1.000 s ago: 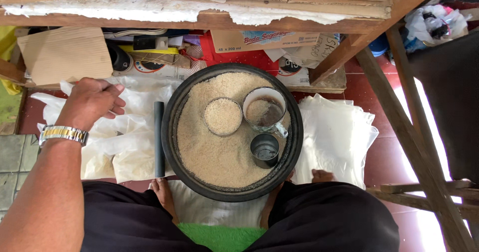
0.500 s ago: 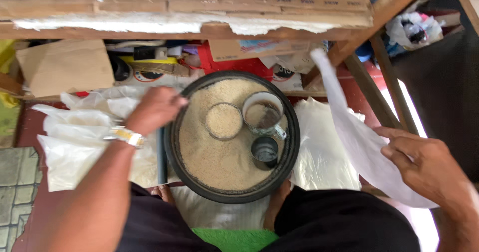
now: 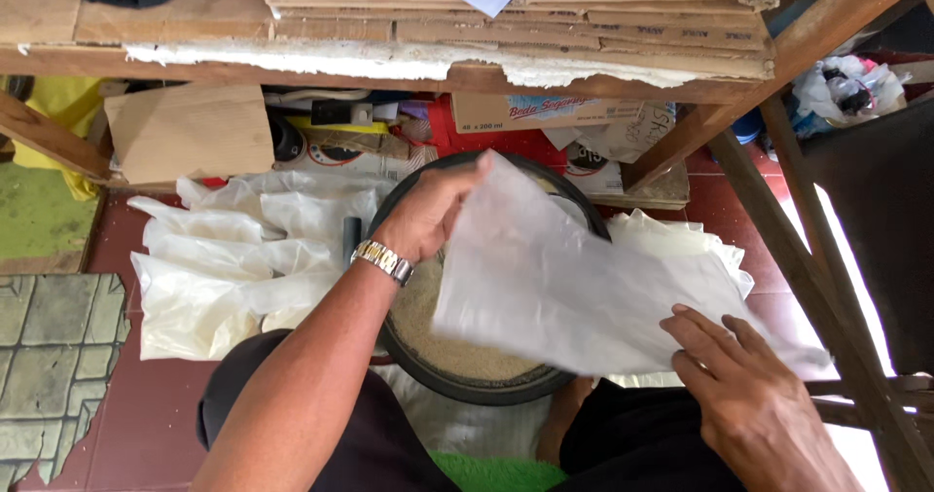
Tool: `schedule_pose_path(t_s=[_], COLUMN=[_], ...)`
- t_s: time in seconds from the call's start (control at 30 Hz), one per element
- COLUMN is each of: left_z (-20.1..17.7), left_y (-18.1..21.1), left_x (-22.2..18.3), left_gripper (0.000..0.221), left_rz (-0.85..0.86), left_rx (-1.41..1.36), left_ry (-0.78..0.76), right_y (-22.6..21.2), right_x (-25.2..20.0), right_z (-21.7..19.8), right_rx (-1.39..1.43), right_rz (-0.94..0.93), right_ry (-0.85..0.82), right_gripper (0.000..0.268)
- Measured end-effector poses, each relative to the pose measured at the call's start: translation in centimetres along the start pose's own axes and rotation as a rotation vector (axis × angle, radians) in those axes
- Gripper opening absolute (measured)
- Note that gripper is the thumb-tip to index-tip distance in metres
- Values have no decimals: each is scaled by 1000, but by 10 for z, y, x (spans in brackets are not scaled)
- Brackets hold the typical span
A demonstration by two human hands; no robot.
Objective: The person pours rice from a mug and a metal scoop into clear plastic bags, filling them and setting them aside.
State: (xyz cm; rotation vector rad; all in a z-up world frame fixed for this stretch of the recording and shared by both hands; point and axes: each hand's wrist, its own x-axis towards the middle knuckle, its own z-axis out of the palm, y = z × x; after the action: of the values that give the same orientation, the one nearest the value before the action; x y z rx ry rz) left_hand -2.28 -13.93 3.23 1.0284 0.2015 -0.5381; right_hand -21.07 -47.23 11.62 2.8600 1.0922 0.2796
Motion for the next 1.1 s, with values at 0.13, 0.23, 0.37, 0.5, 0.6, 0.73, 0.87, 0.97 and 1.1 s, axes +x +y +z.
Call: schedule_pose_path(t_s=[0.13,0.23,0.37,0.5,0.6,0.73,0.87,0.97,1.1], left_z=[-23,-24,-18,-14,1,-26,-24,-16,-5], left_y=[-31,-29,-3,31,38,44,38,38,38], left_x=[22,20,-4,-50,-81,-109,-117,-107,-104], left_gripper=[18,15,3,30,23,30,26,28,26], left_rz=[48,118,267,726,1073,1126,1146,1187,1216], left_rx=[400,504,455,776,772,766,790,738,730], left_ry=[198,240,287,480,866,1151,1256,1192,1057], right_y=[3,6,21,49,49,-8,-85,-100,-98], right_x=[-7,-2,26,74,119,179,200,217,231], right_z=[18,15,3,12,45,21,-14,0,34], right_rx=[-87,-189,-200,-368,-220,285,625,656,752], right_rz=[38,133,307,221,295,154,77,36,116], right_ry=[-48,-101,-178,-123,72,324,598,558,420], right_gripper=[33,32,30,25,19,24,27,34,25])
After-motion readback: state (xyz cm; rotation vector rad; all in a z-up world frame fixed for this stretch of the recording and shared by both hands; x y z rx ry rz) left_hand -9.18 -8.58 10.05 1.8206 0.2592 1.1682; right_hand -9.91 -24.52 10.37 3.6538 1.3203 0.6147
